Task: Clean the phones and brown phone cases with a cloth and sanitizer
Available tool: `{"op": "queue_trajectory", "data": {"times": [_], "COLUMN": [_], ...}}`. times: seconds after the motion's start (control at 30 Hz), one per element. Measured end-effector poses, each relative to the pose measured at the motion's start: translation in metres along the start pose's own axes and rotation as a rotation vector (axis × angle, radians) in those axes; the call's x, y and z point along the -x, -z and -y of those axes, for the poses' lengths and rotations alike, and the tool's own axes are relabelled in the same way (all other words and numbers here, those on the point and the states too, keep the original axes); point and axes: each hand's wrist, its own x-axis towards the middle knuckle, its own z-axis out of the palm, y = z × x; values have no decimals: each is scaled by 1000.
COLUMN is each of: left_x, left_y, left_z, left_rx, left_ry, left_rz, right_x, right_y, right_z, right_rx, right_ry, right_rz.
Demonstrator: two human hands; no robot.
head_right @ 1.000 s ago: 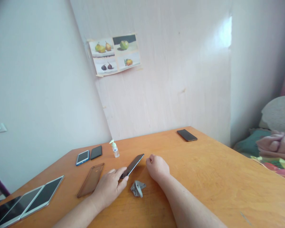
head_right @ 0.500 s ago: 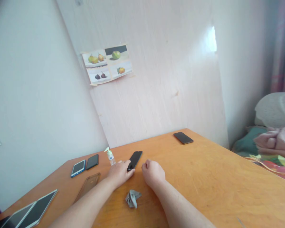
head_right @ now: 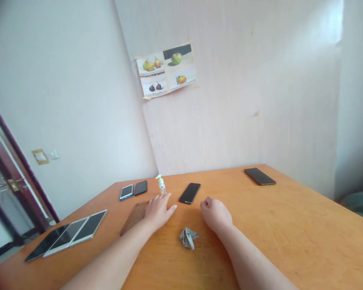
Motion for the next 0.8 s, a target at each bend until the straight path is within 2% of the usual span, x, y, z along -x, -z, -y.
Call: {"op": "queue_trajectory", "data": {"times": [0.23,0.37,0.5,0.7,0.8], "left_x": [34,53,68,80,74], "left_y": [20,20,20,23,23], "left_z": [72,86,69,11,-7], "left_rx": [38,119,209,400,468], "left_ry": [370,420,346,131,108], "left_rz": [33,87,76,30,-41], "right_x": [0,-2,-1,1,3], "right_y": [1,1,1,3,4], "right_z": [-4,-5,-6,-6,-4], "right_rx": [0,3,3,1,3], "right_ry": [17,33,54,77,90], "right_rz": [21,27,34,40,46]}}
